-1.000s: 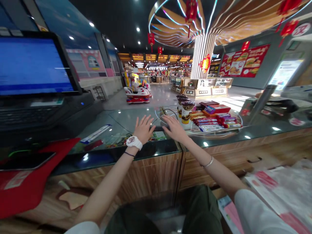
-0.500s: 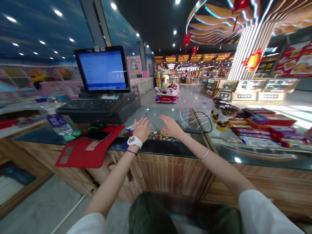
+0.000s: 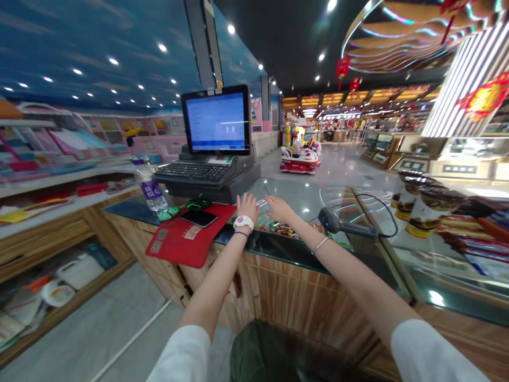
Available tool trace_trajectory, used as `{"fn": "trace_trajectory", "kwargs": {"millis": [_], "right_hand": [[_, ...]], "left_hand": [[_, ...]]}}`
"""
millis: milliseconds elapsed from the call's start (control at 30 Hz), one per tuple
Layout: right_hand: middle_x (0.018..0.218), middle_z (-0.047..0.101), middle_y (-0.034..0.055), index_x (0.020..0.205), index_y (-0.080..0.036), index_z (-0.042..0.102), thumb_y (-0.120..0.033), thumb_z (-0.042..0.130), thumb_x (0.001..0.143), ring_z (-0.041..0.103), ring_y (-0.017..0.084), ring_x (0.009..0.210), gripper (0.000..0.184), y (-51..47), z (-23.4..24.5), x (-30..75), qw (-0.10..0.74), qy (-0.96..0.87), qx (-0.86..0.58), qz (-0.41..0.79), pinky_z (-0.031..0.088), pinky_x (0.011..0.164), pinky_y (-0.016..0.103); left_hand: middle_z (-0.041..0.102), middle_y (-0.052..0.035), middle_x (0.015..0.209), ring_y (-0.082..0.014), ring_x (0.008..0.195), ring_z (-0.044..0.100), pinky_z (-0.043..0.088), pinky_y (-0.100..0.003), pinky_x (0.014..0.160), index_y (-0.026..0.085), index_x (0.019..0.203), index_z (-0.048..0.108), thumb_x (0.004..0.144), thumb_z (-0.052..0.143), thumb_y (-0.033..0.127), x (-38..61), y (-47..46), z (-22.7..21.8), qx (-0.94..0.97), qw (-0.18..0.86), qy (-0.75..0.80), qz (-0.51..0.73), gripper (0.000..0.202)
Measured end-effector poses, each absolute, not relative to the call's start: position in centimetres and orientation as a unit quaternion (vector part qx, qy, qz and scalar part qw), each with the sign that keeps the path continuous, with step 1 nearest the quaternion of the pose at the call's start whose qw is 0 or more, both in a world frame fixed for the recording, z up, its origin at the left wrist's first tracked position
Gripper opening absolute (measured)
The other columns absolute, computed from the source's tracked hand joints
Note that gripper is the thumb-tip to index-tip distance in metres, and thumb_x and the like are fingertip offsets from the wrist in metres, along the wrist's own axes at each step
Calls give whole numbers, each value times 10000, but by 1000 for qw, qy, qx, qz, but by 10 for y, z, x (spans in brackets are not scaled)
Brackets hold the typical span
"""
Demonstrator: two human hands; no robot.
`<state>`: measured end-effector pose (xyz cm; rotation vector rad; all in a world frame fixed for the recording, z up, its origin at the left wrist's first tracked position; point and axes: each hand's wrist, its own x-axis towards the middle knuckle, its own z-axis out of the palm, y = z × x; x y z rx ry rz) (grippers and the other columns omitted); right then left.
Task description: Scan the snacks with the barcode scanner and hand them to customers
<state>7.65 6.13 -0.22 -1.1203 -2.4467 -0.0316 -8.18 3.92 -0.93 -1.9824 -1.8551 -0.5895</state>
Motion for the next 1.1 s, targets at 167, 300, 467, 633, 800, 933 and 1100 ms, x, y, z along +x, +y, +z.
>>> {"fn": "trace_trajectory", "kwargs": {"millis": [167, 300, 467, 633, 800, 933, 1100], "right_hand": [[1599, 334, 134, 1517, -111, 343, -163, 519, 886, 333, 275, 1468, 657, 84, -14, 61, 174, -890, -422, 5, 309, 1188, 454], [1597, 332, 143, 1524, -114, 338, -122, 487, 882, 334, 267, 1469, 658, 99, -19, 54, 157, -890, -427, 13, 321, 1181, 468], [1596, 335, 137, 1522, -111, 340, -89, 447, 891, 340, 256, 1466, 641, 112, -23, 50, 137, -888, -440, 1, 345, 1168, 451], [1521, 464, 136, 1467, -134, 447, -62, 437, 884, 420, 264, 1420, 588, 119, -26, 52, 131, -886, -445, 1, 374, 1142, 453], [1411, 591, 116, 1361, -210, 578, -117, 445, 923, 555, 247, 1301, 467, 118, -26, 57, 140, -886, -443, -9, 363, 1135, 465], [1329, 654, 109, 1273, -215, 647, -121, 473, 928, 583, 241, 1259, 397, 112, -23, 61, 149, -883, -444, -27, 330, 1147, 443], [1278, 675, 125, 1230, -197, 674, -150, 457, 955, 601, 256, 1206, 353, 100, -13, 71, 171, -870, -461, -42, 416, 1053, 394]], "left_hand": [[527, -116, 1472, -301, 1453, 347, 131, -562, 1235, 162, 1343, 570, 944, 394, 286, -89, 43, -21, -674, 150, -693, -208, 453], [584, -131, 1409, -307, 1413, 408, 143, -581, 1222, 170, 1332, 580, 958, 407, 294, -89, 45, -28, -684, 147, -685, -204, 430], [681, -133, 1243, -296, 1322, 498, 171, -585, 1207, 195, 1207, 651, 960, 437, 259, -91, 47, -30, -705, 117, -673, -189, 332], [721, -89, 1107, -247, 1126, 618, 224, -535, 1194, 241, 1126, 681, 940, 448, 184, -91, 46, -26, -717, 105, -670, -161, 303], [718, -79, 1105, -227, 1068, 646, 253, -495, 1184, 260, 1128, 699, 938, 414, 137, -89, 44, -24, -718, 101, -671, -154, 364], [720, -69, 1096, -220, 1074, 645, 262, -467, 1185, 253, 1130, 691, 923, 465, 135, -89, 44, -22, -720, 109, -665, -165, 328], [716, -62, 1135, -224, 1093, 636, 262, -444, 1187, 249, 1174, 676, 953, 512, 257, -87, 42, -18, -730, 116, -645, -193, 275]]}}
